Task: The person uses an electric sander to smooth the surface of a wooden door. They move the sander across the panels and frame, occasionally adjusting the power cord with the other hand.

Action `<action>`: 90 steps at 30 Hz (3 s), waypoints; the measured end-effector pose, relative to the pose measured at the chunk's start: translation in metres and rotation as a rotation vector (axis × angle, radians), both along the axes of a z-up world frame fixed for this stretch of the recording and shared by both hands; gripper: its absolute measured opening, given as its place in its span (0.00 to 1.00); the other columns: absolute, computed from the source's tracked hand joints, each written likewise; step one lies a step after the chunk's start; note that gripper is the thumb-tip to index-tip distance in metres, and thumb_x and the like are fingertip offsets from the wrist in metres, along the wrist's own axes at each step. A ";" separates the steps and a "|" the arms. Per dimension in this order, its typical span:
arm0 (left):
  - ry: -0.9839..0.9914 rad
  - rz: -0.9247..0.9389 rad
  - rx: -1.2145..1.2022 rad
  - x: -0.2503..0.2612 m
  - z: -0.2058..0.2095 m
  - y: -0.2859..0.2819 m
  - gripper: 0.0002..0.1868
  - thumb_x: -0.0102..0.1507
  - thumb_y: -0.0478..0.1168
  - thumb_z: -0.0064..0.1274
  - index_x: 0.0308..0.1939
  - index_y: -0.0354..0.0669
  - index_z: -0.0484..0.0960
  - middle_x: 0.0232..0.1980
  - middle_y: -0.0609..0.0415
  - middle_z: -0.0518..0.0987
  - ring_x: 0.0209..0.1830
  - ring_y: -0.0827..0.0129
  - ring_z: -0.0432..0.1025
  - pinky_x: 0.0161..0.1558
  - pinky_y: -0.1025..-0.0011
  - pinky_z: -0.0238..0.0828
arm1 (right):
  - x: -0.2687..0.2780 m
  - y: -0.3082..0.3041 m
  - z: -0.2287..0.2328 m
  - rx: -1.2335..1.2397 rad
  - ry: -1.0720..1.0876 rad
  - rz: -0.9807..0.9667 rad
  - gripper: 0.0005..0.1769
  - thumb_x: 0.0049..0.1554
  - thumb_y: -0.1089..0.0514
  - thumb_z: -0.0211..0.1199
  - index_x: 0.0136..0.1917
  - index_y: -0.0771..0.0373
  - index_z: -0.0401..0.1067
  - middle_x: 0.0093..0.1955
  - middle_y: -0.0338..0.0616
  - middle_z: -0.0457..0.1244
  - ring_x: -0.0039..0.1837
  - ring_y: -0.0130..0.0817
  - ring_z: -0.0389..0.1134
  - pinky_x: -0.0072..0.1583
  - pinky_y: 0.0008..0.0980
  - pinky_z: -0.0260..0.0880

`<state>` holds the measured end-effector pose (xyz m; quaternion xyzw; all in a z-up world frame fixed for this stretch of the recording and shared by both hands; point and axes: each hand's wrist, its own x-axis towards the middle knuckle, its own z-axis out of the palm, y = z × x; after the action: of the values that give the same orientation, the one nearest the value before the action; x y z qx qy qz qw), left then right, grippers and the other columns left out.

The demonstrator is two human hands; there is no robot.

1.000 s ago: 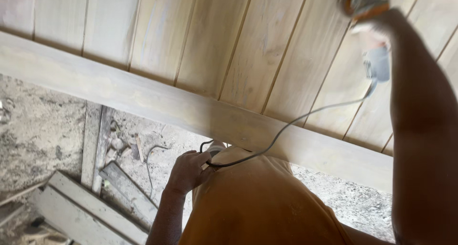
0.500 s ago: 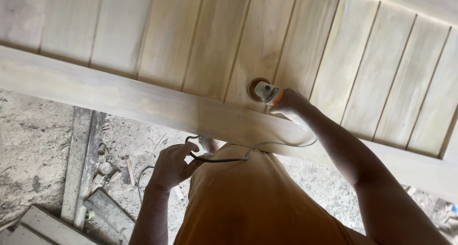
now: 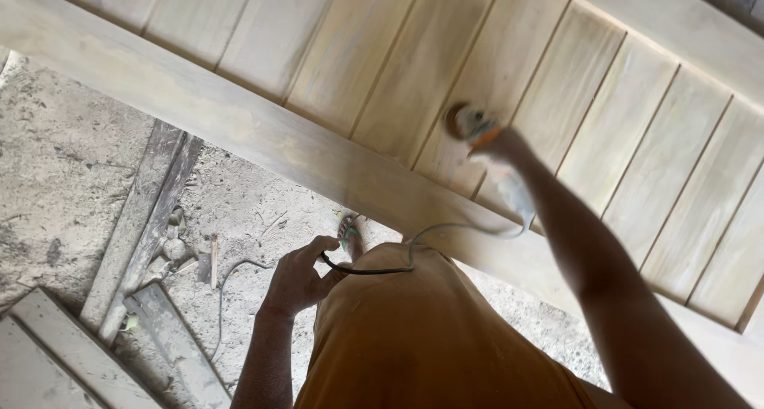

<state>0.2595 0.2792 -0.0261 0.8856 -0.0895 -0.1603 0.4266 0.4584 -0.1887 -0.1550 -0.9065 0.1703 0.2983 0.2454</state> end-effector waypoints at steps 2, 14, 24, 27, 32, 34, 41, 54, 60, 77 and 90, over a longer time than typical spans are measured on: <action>0.029 0.010 0.017 0.001 -0.004 0.008 0.28 0.56 0.60 0.63 0.51 0.46 0.77 0.49 0.49 0.86 0.41 0.53 0.83 0.42 0.58 0.81 | -0.025 0.034 0.006 0.028 0.035 0.024 0.34 0.35 0.44 0.82 0.51 0.64 0.79 0.46 0.52 0.72 0.48 0.44 0.73 0.52 0.39 0.73; -0.046 -0.040 -0.010 0.008 -0.007 0.023 0.30 0.56 0.63 0.63 0.49 0.46 0.76 0.44 0.48 0.86 0.42 0.50 0.81 0.42 0.57 0.79 | -0.077 0.087 0.031 -0.014 0.078 0.037 0.33 0.37 0.43 0.80 0.50 0.65 0.78 0.45 0.55 0.71 0.47 0.46 0.74 0.51 0.43 0.74; 0.193 -0.100 0.159 0.028 -0.013 0.002 0.26 0.58 0.62 0.63 0.38 0.46 0.74 0.32 0.50 0.85 0.36 0.58 0.84 0.38 0.61 0.81 | -0.055 -0.078 -0.042 0.070 0.037 -0.068 0.28 0.36 0.46 0.82 0.49 0.57 0.81 0.46 0.45 0.73 0.48 0.38 0.74 0.54 0.37 0.74; 0.140 -0.108 0.115 0.031 -0.009 -0.017 0.25 0.57 0.59 0.63 0.39 0.44 0.74 0.33 0.51 0.85 0.35 0.58 0.83 0.35 0.62 0.80 | 0.004 -0.117 -0.048 0.028 -0.013 -0.080 0.30 0.37 0.45 0.82 0.50 0.59 0.80 0.48 0.46 0.73 0.50 0.39 0.73 0.54 0.38 0.74; 0.261 -0.047 -0.037 0.032 -0.006 -0.053 0.15 0.60 0.48 0.62 0.36 0.42 0.76 0.31 0.47 0.84 0.32 0.56 0.82 0.34 0.62 0.79 | 0.102 -0.151 -0.028 0.019 -0.036 -0.121 0.33 0.38 0.46 0.82 0.54 0.63 0.78 0.52 0.50 0.71 0.53 0.41 0.72 0.56 0.39 0.72; 0.311 0.021 -0.130 0.027 -0.004 -0.069 0.11 0.60 0.43 0.59 0.36 0.41 0.76 0.30 0.46 0.83 0.31 0.55 0.82 0.34 0.62 0.78 | 0.134 -0.164 -0.015 0.024 -0.041 -0.149 0.35 0.39 0.46 0.82 0.56 0.65 0.77 0.54 0.51 0.71 0.54 0.42 0.72 0.56 0.40 0.72; 0.291 0.124 -0.095 0.025 0.008 -0.101 0.13 0.61 0.45 0.60 0.36 0.40 0.75 0.31 0.45 0.82 0.32 0.50 0.79 0.34 0.59 0.74 | 0.219 -0.162 0.026 0.014 -0.068 -0.155 0.39 0.41 0.46 0.82 0.61 0.68 0.74 0.58 0.54 0.69 0.58 0.45 0.71 0.58 0.43 0.70; 0.109 0.209 -0.135 0.012 0.004 -0.052 0.12 0.63 0.46 0.61 0.32 0.43 0.78 0.33 0.50 0.83 0.36 0.58 0.81 0.40 0.63 0.79 | 0.200 -0.067 -0.002 -0.033 0.006 0.138 0.39 0.40 0.43 0.82 0.59 0.66 0.76 0.54 0.59 0.70 0.52 0.49 0.72 0.55 0.44 0.74; -0.221 0.174 -0.137 0.022 0.002 0.034 0.14 0.60 0.43 0.63 0.44 0.39 0.80 0.46 0.46 0.83 0.54 0.49 0.77 0.56 0.57 0.73 | 0.065 -0.018 -0.032 -0.014 0.057 0.116 0.33 0.36 0.43 0.83 0.49 0.65 0.80 0.47 0.54 0.72 0.48 0.45 0.74 0.52 0.40 0.74; -0.483 0.273 -0.297 0.044 -0.011 0.134 0.26 0.72 0.56 0.51 0.61 0.38 0.67 0.72 0.36 0.71 0.77 0.45 0.64 0.77 0.50 0.60 | -0.016 0.110 -0.012 0.007 0.084 -0.011 0.28 0.37 0.45 0.80 0.47 0.60 0.81 0.45 0.49 0.72 0.47 0.41 0.74 0.52 0.38 0.74; -0.040 0.016 -0.162 0.102 -0.017 0.072 0.21 0.61 0.47 0.64 0.51 0.40 0.75 0.59 0.40 0.81 0.63 0.50 0.74 0.62 0.56 0.72 | 0.198 0.009 0.012 0.010 -0.020 -0.132 0.33 0.41 0.46 0.81 0.56 0.64 0.78 0.53 0.53 0.70 0.52 0.43 0.72 0.54 0.40 0.72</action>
<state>0.3618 0.3508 -0.0432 0.8520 -0.1034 -0.1315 0.4961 0.6559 -0.1798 -0.1426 -0.8951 0.2258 0.2731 0.2705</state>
